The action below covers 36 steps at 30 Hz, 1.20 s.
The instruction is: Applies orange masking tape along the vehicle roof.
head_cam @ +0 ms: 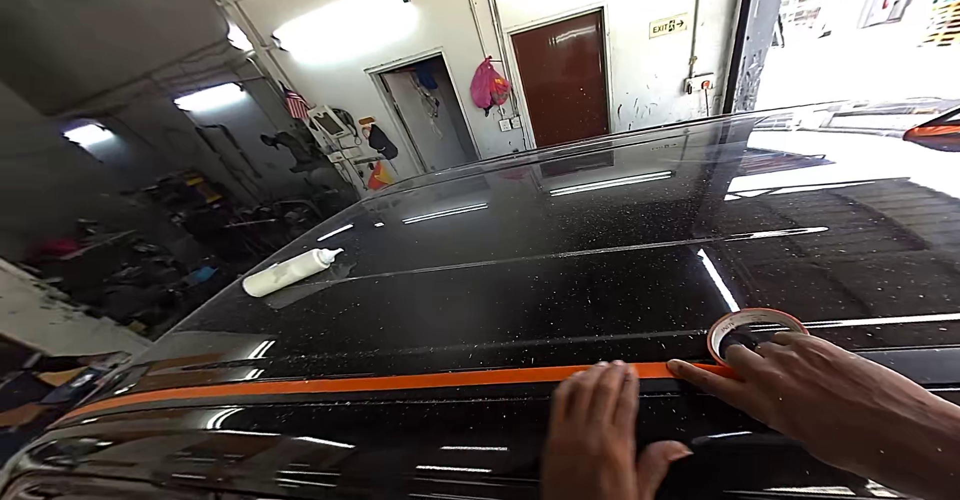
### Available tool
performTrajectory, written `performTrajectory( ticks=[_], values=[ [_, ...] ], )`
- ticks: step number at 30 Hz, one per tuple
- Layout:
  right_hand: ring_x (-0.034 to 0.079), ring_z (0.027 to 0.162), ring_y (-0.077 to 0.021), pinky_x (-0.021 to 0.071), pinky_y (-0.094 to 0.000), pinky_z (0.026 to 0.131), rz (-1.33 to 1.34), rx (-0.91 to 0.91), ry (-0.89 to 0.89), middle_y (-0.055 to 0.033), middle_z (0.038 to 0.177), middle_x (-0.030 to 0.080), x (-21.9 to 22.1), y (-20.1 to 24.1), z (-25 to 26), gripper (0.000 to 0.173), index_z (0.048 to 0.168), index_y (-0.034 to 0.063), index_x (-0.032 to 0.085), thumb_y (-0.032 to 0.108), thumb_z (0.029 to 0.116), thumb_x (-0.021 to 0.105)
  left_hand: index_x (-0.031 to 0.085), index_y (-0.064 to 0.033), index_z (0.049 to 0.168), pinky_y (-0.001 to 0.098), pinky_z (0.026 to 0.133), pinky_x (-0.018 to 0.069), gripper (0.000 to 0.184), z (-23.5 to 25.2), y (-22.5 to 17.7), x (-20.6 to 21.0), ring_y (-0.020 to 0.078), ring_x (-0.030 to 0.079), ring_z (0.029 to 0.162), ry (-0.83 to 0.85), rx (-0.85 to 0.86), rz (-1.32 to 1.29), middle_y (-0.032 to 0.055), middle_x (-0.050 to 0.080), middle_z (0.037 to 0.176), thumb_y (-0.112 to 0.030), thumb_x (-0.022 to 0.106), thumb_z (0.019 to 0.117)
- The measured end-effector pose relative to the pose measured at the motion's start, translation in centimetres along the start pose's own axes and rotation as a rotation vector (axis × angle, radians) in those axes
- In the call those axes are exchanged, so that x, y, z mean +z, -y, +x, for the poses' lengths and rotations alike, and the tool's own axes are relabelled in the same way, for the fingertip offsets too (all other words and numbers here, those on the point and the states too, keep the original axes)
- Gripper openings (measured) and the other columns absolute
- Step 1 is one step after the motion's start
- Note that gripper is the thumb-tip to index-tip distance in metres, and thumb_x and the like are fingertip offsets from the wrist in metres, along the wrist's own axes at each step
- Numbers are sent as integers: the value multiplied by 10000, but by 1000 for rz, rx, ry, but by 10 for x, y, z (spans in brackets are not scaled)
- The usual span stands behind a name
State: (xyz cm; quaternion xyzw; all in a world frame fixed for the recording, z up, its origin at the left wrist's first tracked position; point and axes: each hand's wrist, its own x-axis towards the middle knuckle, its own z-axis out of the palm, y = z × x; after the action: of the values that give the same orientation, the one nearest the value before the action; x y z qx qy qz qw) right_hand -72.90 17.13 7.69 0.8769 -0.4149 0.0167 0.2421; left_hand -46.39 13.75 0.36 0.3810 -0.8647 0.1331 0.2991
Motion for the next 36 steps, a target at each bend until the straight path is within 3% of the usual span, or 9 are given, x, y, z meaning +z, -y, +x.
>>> performTrajectory(
  ticks=[3,9,18,23,26,28,31,33,36],
  values=[
    [558,478,-258,461,-389,435,9,3,-8,-81,659,543,0,-1,1,594,1423,240,606,11,876,624,689,-133,1342,419,1091,461,772,16,-32,14,198,616,1271,-27,20,17,10,682,1352,-737,377,976],
    [584,536,-257,522,-403,523,47,-25,98,-92,706,562,-11,-23,-17,595,1515,192,502,20,954,598,679,-145,1356,419,1072,464,747,20,-31,14,207,608,1271,0,25,14,21,677,1355,-721,378,988],
    [624,654,-235,544,-410,585,-50,-145,1,-52,824,636,-62,-109,-126,584,1511,351,516,138,969,565,663,-106,1370,451,1045,463,748,20,-32,11,267,608,1263,35,54,27,88,674,1350,-690,367,1007],
    [521,563,-270,489,-489,605,-251,-153,-173,-76,695,476,-83,-167,-212,479,1489,195,516,151,1017,446,642,-78,1385,474,1027,465,749,20,-32,9,311,599,1262,89,66,40,128,659,1362,-666,357,1020],
    [467,550,-246,440,-470,588,-260,-59,-217,-61,706,447,-74,-182,-252,430,1470,300,553,335,1050,465,645,-69,1378,475,1022,462,744,20,-32,8,326,598,1256,93,61,44,140,659,1354,-657,359,1022],
    [462,537,-239,436,-463,576,-254,-28,-224,-57,704,462,-70,-179,-263,421,1466,330,563,325,1053,481,648,-77,1376,471,1029,456,746,20,-32,9,322,596,1253,93,57,43,138,664,1342,-663,351,1021],
    [460,507,-237,429,-441,528,-205,-80,-95,-41,656,396,-71,-180,-261,561,1563,296,438,190,1016,499,657,-78,1367,463,1041,450,738,19,-31,9,314,597,1255,96,56,48,133,668,1339,-657,359,1018],
    [532,515,-246,475,-452,499,-135,-57,-17,-35,646,468,-60,-175,-255,559,1555,301,448,146,1019,481,656,-76,1366,455,1049,449,732,19,-30,9,312,598,1255,95,67,41,136,668,1337,-652,366,1019],
    [581,536,-211,495,-422,462,-29,14,29,0,693,571,-29,-175,-258,473,1465,411,541,280,1018,455,658,-75,1363,444,1060,446,731,20,-28,10,305,600,1252,86,70,28,138,671,1331,-654,383,1012]
  ],
)
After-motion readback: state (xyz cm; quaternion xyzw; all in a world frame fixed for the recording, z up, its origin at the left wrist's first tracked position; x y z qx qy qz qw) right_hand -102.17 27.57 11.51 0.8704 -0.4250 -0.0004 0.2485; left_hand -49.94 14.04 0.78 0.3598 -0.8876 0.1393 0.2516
